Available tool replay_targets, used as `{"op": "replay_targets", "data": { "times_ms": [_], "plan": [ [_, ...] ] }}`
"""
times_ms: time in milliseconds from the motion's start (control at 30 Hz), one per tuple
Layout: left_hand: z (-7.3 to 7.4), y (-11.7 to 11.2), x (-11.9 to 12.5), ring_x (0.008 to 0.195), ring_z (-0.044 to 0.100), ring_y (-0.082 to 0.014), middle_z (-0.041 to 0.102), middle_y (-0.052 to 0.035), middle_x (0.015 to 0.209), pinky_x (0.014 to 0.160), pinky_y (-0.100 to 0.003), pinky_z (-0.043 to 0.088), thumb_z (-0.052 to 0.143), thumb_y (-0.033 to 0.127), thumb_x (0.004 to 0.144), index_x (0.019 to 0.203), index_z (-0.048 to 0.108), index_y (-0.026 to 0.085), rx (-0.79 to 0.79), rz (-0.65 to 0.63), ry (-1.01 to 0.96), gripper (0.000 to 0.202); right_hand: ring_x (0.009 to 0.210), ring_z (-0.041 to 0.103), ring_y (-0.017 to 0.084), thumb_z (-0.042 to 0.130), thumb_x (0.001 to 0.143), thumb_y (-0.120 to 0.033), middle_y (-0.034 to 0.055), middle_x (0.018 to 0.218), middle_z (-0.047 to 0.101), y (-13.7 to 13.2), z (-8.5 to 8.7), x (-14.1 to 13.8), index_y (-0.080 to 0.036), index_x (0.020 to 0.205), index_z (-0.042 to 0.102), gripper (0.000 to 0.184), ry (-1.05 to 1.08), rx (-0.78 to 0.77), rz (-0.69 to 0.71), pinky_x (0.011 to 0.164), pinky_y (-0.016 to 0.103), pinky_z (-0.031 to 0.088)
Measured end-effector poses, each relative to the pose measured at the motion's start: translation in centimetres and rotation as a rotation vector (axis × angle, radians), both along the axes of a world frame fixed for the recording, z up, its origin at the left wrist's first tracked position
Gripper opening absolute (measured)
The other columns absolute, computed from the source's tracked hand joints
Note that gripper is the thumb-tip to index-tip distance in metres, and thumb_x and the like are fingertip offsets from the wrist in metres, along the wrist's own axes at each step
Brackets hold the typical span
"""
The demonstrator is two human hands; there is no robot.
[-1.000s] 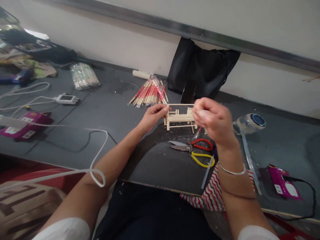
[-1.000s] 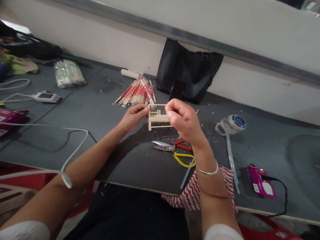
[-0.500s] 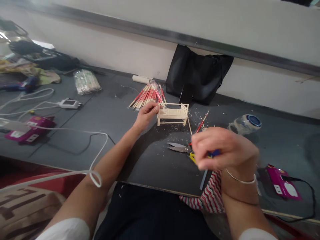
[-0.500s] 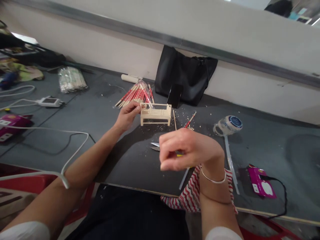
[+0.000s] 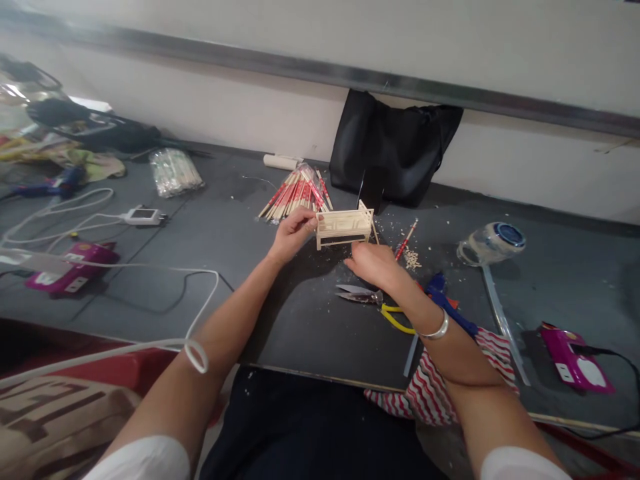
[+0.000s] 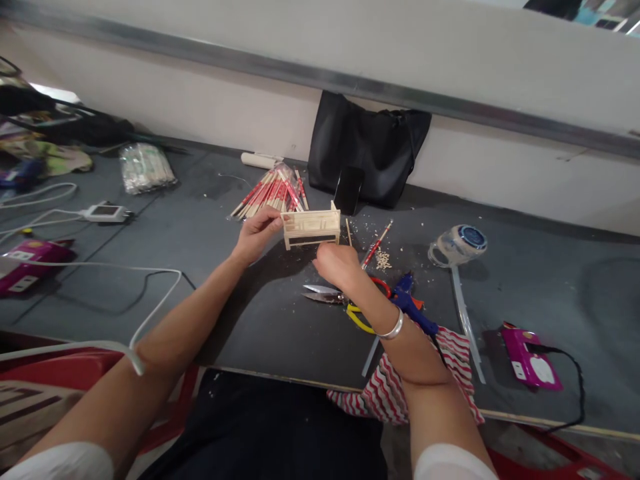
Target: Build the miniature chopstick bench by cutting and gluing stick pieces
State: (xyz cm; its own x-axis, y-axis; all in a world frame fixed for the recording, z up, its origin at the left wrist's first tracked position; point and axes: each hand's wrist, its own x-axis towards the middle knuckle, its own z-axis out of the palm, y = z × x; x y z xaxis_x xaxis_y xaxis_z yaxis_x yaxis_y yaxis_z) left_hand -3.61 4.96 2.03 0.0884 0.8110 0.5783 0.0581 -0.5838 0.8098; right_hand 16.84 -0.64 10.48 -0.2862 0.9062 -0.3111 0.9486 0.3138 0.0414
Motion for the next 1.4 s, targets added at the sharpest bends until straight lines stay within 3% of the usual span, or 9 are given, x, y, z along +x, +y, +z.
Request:
{"op": "replay_targets", "data": {
  "times_ms": [200,367,467,667,800,900,1067,1233,1400],
  "plan": [
    [0.0,-0.1,0.1,0.084,0.062,-0.0194,0.069,-0.0052,0.086,0.085,-0.037,0.052,0.07,0.06,0.09,0.086,0.075,0.022,0.019,-0.015,0.064,0.039,0.115,0.073,0.033,0.046,0.106,-0.032,0.0261,0.123,0.074,0.4,-2.3,-1.0,-0.009,0.125,0.065,0.036,0.064,0.02,0.027,0.089,0.038,0.057],
    [-0.1,-0.3,0.2,0.083,0.062,-0.0196,0.069,-0.005,0.084,0.084,-0.037,0.051,0.071,0.063,0.088,0.084,0.074,0.022,0.039,-0.014,0.059,0.041,0.107,0.073,0.029,0.042,0.103,-0.019,0.0221,0.119,0.075,0.8,-2.3,-1.1,-0.011,0.117,0.068,0.031,0.124,-0.009,0.087,0.082,0.034,0.052],
    [0.2,-0.6,0.2,0.083,0.063,-0.0206,0.07,-0.0056,0.085,0.083,-0.037,0.052,0.074,0.065,0.084,0.083,0.074,0.023,0.018,-0.03,0.044,0.042,0.085,0.069,0.019,0.053,0.098,-0.024,0.0097,0.096,0.077,0.1,-0.4,-0.6,-0.016,0.093,0.069,0.019,0.25,-0.124,0.234,0.073,0.027,0.046],
    [1.1,-0.9,0.8,0.073,0.059,-0.0176,0.065,-0.0029,0.074,0.073,-0.032,0.05,0.065,0.064,0.092,0.076,0.07,0.022,0.025,0.15,-0.095,0.045,0.061,0.043,0.008,0.048,0.098,-0.021,-0.0039,0.067,0.051,-2.7,6.1,4.4,-0.021,0.071,0.047,0.026,1.0,-0.273,0.698,0.061,0.022,0.036],
    [1.9,-1.1,1.4,0.068,0.055,-0.0161,0.059,-0.0023,0.069,0.066,-0.031,0.048,0.063,0.065,0.094,0.072,0.065,0.021,0.085,0.241,-0.193,0.049,0.053,0.04,0.01,0.042,0.105,-0.038,-0.0028,0.058,0.045,-4.5,8.3,7.8,-0.025,0.065,0.04,0.042,1.102,-0.362,0.805,0.054,0.026,0.033],
    [2.8,-1.9,1.9,0.063,0.052,-0.0145,0.056,-0.0009,0.065,0.062,-0.029,0.046,0.059,0.064,0.097,0.069,0.062,0.021,0.1,0.234,-0.152,0.052,0.051,0.044,0.011,0.046,0.103,-0.044,-0.0022,0.054,0.045,-5.6,8.5,7.8,-0.026,0.063,0.041,0.045,1.111,-0.478,0.925,0.053,0.027,0.035],
    [5.0,-5.0,3.6,0.055,0.04,-0.0117,0.044,0.0021,0.055,0.056,-0.028,0.037,0.055,0.065,0.097,0.055,0.048,0.02,-0.024,0.132,0.017,0.063,0.066,0.058,0.011,0.053,0.101,-0.022,0.0,0.072,0.065,-6.6,8.4,4.9,-0.023,0.074,0.057,0.028,0.818,-0.601,0.995,0.064,0.023,0.043],
    [5.4,-10.8,4.6,0.052,0.038,-0.0122,0.04,0.0011,0.049,0.052,-0.029,0.033,0.05,0.066,0.099,0.05,0.044,0.02,-0.238,-0.013,-0.045,0.067,0.079,0.063,0.014,0.062,0.099,-0.021,0.0015,0.088,0.073,-7.1,7.7,3.5,-0.019,0.098,0.069,0.007,0.622,-0.463,0.985,0.072,0.025,0.044],
    [4.8,-17.4,3.5,0.043,0.037,-0.0097,0.043,0.001,0.044,0.046,-0.027,0.033,0.045,0.078,0.095,0.045,0.044,0.019,-0.407,-0.073,0.032,0.077,0.083,0.064,0.016,0.059,0.101,-0.024,0.0035,0.092,0.072,-8.3,6.5,1.2,-0.016,0.108,0.067,0.013,0.723,-0.23,0.775,0.074,0.028,0.045]
  ]
}}
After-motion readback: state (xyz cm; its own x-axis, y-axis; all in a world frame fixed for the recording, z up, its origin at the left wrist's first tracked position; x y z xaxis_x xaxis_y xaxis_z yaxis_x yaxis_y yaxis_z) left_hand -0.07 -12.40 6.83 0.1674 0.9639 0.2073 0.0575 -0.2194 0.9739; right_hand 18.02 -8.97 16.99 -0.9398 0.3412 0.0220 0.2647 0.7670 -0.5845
